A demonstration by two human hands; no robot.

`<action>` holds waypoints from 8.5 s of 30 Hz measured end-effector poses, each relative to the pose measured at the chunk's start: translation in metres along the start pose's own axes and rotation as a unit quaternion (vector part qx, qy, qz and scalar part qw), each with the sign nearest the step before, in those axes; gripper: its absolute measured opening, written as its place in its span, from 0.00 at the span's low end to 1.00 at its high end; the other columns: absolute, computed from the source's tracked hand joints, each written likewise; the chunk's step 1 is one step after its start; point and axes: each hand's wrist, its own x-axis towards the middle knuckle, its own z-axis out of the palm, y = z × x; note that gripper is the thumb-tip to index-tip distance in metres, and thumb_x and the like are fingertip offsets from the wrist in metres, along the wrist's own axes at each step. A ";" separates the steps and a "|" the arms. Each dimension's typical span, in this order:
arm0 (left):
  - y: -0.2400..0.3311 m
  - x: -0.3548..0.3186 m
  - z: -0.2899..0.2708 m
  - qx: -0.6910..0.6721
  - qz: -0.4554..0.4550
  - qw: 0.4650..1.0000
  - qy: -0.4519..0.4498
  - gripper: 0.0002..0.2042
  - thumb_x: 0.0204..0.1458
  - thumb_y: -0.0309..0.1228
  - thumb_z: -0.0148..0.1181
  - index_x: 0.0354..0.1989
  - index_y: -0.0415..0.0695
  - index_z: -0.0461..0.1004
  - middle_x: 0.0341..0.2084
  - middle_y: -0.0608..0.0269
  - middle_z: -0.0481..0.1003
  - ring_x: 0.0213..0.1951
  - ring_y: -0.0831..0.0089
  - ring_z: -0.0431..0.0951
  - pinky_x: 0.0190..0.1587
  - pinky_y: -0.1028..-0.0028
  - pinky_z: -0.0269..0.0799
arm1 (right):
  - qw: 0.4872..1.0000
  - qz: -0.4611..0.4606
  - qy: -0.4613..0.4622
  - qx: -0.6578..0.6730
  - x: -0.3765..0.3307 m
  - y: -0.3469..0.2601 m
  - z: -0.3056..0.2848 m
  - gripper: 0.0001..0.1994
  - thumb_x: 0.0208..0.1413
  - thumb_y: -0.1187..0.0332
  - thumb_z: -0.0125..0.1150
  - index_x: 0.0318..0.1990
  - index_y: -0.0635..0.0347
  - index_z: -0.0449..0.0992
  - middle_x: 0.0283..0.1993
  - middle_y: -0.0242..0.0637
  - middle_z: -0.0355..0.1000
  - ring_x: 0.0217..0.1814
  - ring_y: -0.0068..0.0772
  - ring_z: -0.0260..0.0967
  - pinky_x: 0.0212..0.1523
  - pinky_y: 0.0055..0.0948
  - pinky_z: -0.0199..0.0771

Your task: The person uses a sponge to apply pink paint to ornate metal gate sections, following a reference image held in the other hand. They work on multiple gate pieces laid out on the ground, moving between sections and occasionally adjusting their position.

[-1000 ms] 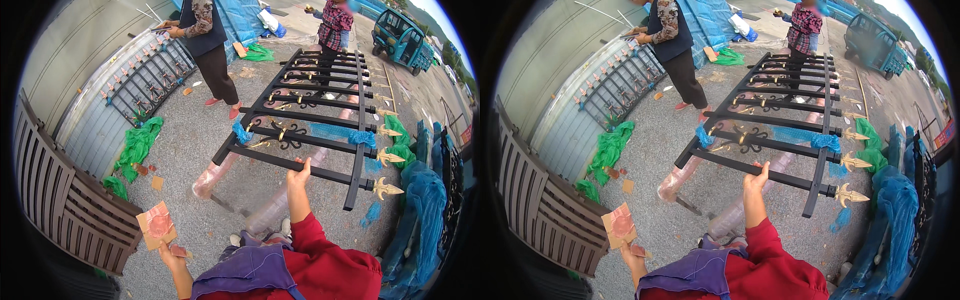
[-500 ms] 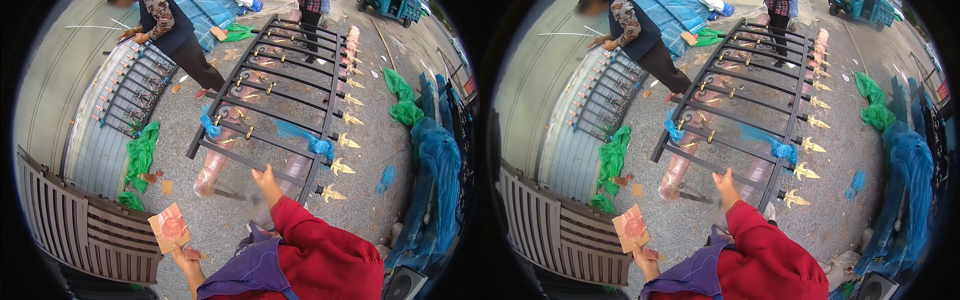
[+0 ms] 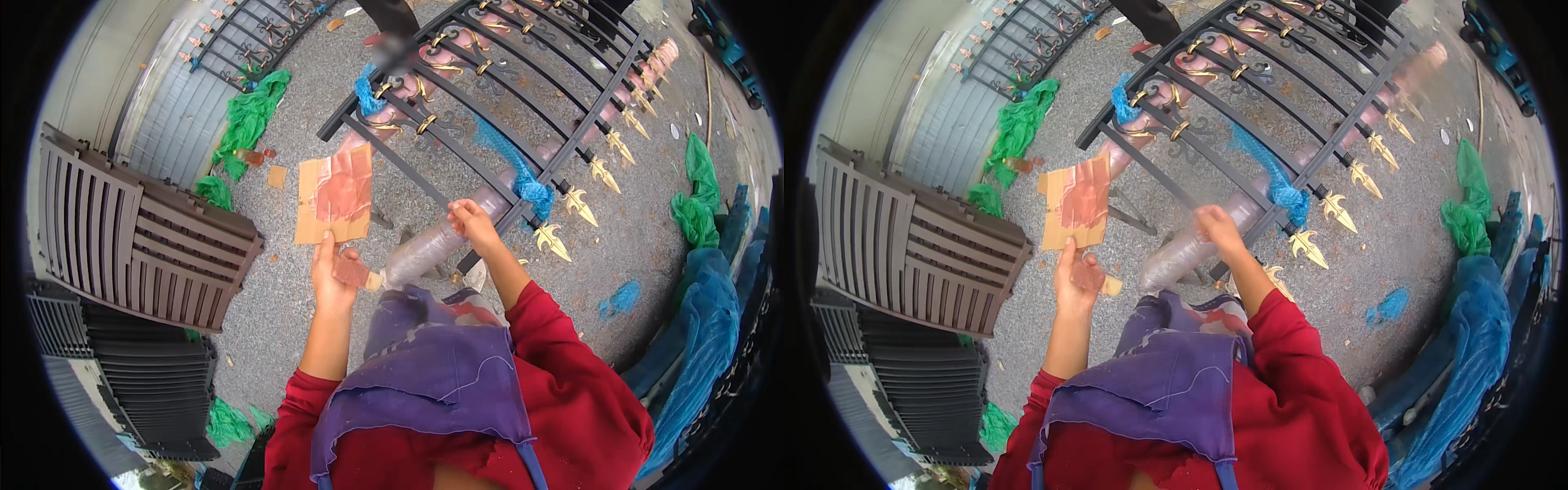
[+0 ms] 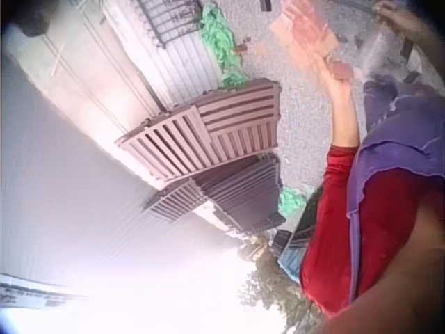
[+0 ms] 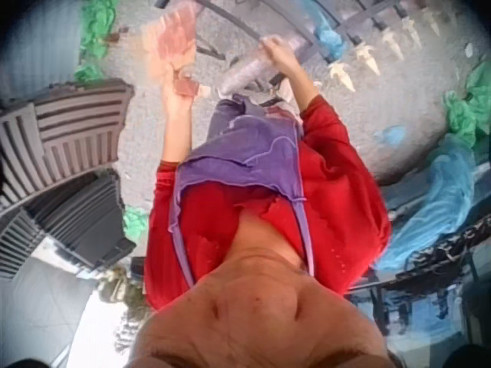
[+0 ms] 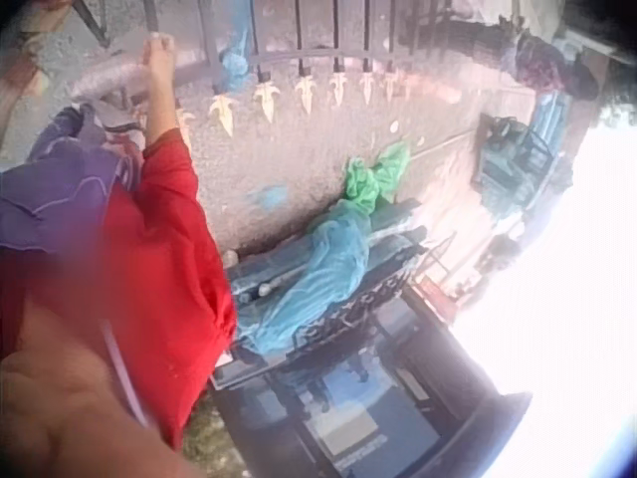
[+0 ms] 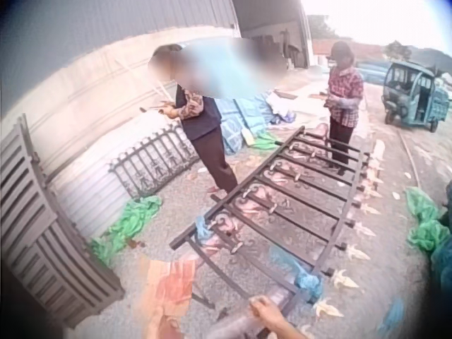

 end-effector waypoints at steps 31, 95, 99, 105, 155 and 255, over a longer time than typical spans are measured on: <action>-0.139 -0.162 0.018 -0.038 0.022 0.998 0.033 0.13 0.61 0.38 0.48 0.46 0.41 0.66 0.32 0.60 0.73 0.26 0.74 0.77 0.26 0.77 0.76 | 0.971 -0.015 -0.221 -0.087 -0.270 -0.010 -0.046 0.19 0.63 0.64 0.51 0.57 0.65 0.65 0.52 0.33 0.69 0.54 0.24 0.66 0.55 0.29 0.63; -0.233 -0.241 0.067 0.054 0.079 0.995 -0.016 0.11 0.59 0.27 0.50 0.45 0.32 0.67 0.28 0.55 0.76 0.24 0.73 0.79 0.24 0.78 0.75 | 0.733 -0.387 -0.044 -0.558 -0.274 -0.075 -0.109 0.15 0.52 0.72 0.64 0.46 0.65 0.70 0.47 0.33 0.69 0.47 0.25 0.68 0.48 0.26 0.68; -0.235 -0.235 0.067 0.053 0.073 0.996 -0.019 0.10 0.59 0.27 0.50 0.43 0.31 0.67 0.27 0.55 0.76 0.24 0.72 0.79 0.24 0.77 0.76 | 0.879 -0.306 -0.002 -0.365 -0.261 -0.073 -0.124 0.15 0.49 0.73 0.65 0.46 0.62 0.73 0.43 0.38 0.71 0.49 0.30 0.69 0.50 0.30 0.67; -0.242 -0.231 0.069 0.077 0.071 0.994 -0.021 0.10 0.60 0.28 0.49 0.42 0.31 0.68 0.27 0.55 0.76 0.24 0.72 0.79 0.25 0.76 0.76 | 0.782 -0.367 0.006 -0.503 -0.251 -0.064 -0.112 0.16 0.52 0.71 0.64 0.47 0.66 0.73 0.43 0.38 0.73 0.43 0.27 0.70 0.45 0.26 0.69; -0.260 -0.206 -0.053 0.063 0.060 0.976 0.202 0.12 0.61 0.32 0.48 0.42 0.32 0.66 0.29 0.52 0.75 0.24 0.69 0.79 0.26 0.75 0.77 | 0.839 -0.172 0.065 -0.512 -0.197 0.011 -0.193 0.16 0.48 0.67 0.66 0.44 0.62 0.76 0.38 0.41 0.75 0.39 0.33 0.72 0.42 0.30 0.70; -0.308 -0.205 -0.082 0.097 -0.031 0.974 0.205 0.14 0.60 0.34 0.51 0.43 0.33 0.68 0.29 0.53 0.75 0.24 0.68 0.78 0.26 0.74 0.77 | 0.652 -0.369 0.025 -0.662 -0.094 0.071 -0.192 0.12 0.44 0.76 0.62 0.39 0.55 0.76 0.37 0.38 0.72 0.41 0.46 0.64 0.44 0.40 0.64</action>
